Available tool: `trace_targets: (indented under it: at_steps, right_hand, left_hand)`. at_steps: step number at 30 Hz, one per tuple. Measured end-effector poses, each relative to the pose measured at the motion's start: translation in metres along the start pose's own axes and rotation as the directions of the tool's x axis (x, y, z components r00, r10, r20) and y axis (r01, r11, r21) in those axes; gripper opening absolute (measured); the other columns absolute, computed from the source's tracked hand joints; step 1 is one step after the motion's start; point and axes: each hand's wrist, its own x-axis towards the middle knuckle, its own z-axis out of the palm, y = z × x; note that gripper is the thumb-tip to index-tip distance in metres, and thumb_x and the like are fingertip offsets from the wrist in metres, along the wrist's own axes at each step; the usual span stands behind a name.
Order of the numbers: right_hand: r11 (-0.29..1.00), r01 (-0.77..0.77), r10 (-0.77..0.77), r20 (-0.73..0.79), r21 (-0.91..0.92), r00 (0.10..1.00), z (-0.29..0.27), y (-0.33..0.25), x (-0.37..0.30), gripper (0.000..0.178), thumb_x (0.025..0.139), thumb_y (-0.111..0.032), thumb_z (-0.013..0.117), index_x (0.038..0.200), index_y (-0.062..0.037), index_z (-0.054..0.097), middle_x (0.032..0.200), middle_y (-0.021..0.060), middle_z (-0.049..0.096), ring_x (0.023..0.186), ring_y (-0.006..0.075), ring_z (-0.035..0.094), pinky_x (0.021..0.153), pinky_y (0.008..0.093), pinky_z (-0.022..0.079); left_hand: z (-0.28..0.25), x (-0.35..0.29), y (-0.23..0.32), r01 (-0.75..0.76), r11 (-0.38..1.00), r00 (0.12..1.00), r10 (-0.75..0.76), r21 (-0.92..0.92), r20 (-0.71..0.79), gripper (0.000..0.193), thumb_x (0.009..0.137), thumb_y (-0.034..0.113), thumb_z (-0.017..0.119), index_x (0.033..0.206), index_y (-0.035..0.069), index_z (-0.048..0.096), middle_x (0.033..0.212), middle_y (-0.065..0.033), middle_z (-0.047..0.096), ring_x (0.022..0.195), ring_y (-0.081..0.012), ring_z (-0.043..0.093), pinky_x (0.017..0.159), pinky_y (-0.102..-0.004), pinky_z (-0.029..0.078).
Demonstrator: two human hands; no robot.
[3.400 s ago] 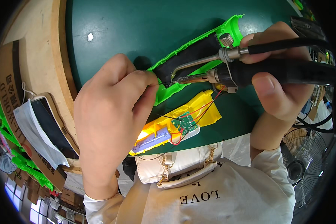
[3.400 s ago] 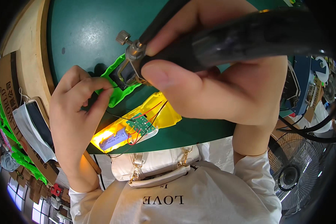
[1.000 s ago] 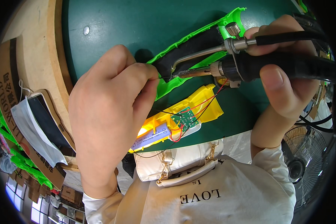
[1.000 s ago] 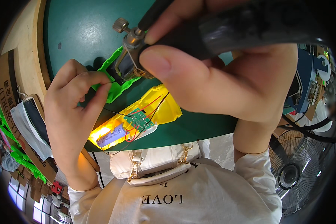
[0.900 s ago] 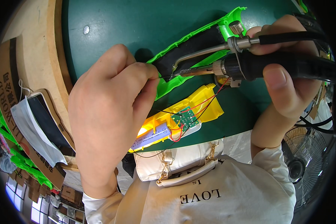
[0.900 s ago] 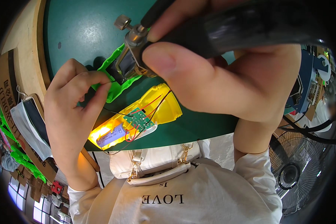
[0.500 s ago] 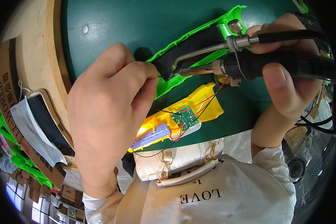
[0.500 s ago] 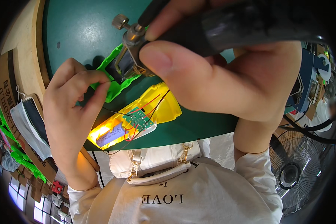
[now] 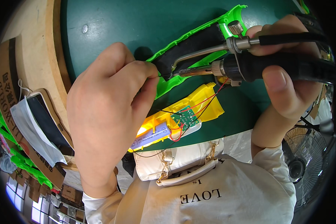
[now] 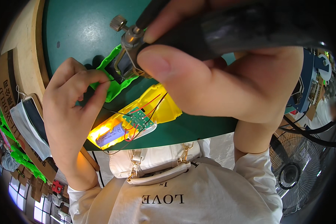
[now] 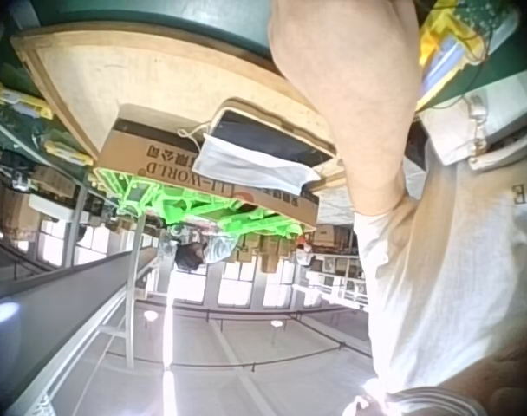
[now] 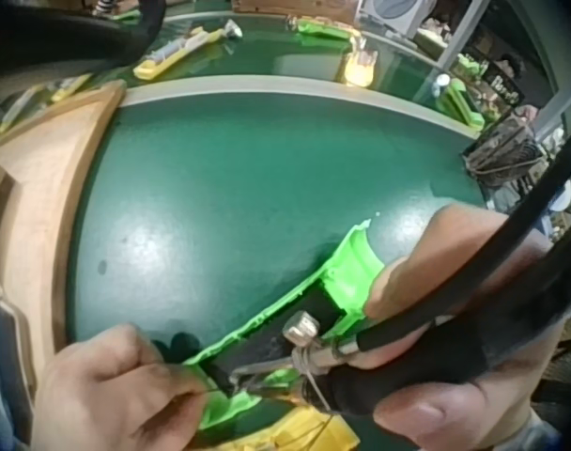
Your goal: Soldering electronic components and wires into a green plastic light housing on an assembly line.
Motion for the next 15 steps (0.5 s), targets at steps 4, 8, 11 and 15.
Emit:
trace_targets:
  at_steps: [4,8,11,15]
  right_hand:
    - [0.999,-0.031,0.032,-0.033,0.028,0.999,-0.002,0.0,-0.005,0.039,0.08,-0.029,0.065,0.094,0.0069,0.058,0.094,0.0166,0.055,0.092,0.0255,0.058,0.083,0.0361,0.047]
    - [0.987,-0.136,0.16,-0.626,0.086,0.763,-0.001,0.007,-0.019,0.035,0.09,-0.024,0.052,0.098,0.01,0.056,0.089,0.0154,0.055,0.082,0.0243,0.058,0.082,0.0393,0.048]
    - [0.989,-0.128,0.124,-0.858,0.069,0.498,-0.013,-0.003,0.0,0.039,0.098,-0.024,0.038,0.097,0.0092,0.058,0.063,0.0033,0.05,0.066,0.0153,0.053,0.084,0.0396,0.048]
    - [0.983,-0.169,-0.056,-0.995,-0.07,0.087,-0.039,0.014,-0.005,0.024,0.093,-0.015,0.052,0.088,0.0078,0.059,0.066,0.0051,0.052,0.062,0.0138,0.052,0.074,0.0357,0.052]
  left_hand:
    - [-0.002,0.001,0.0,-0.001,1.0,1.0,0.001,-0.009,-0.003,0.013,0.069,-0.003,0.069,0.081,0.002,0.066,0.072,-0.0049,0.048,0.061,-0.0148,0.049,0.053,-0.0264,0.04]
    - [-0.009,0.0,0.005,0.02,0.998,1.0,-0.021,-0.051,-0.016,0.013,0.069,-0.004,0.068,0.08,0.003,0.065,0.072,-0.0046,0.048,0.061,-0.0139,0.049,0.053,-0.0262,0.039]
    - [-0.007,-0.008,0.006,0.006,0.992,0.999,-0.011,-0.123,-0.039,0.016,0.068,-0.006,0.068,0.081,0.003,0.065,0.076,-0.0054,0.054,0.061,-0.0132,0.051,0.051,-0.0259,0.04]
    - [-0.004,-0.017,0.01,0.065,0.984,0.996,-0.075,-0.166,-0.05,0.011,0.071,0.004,0.072,0.078,0.006,0.064,0.077,-0.0078,0.062,0.062,-0.0245,0.06,0.054,-0.0314,0.048]
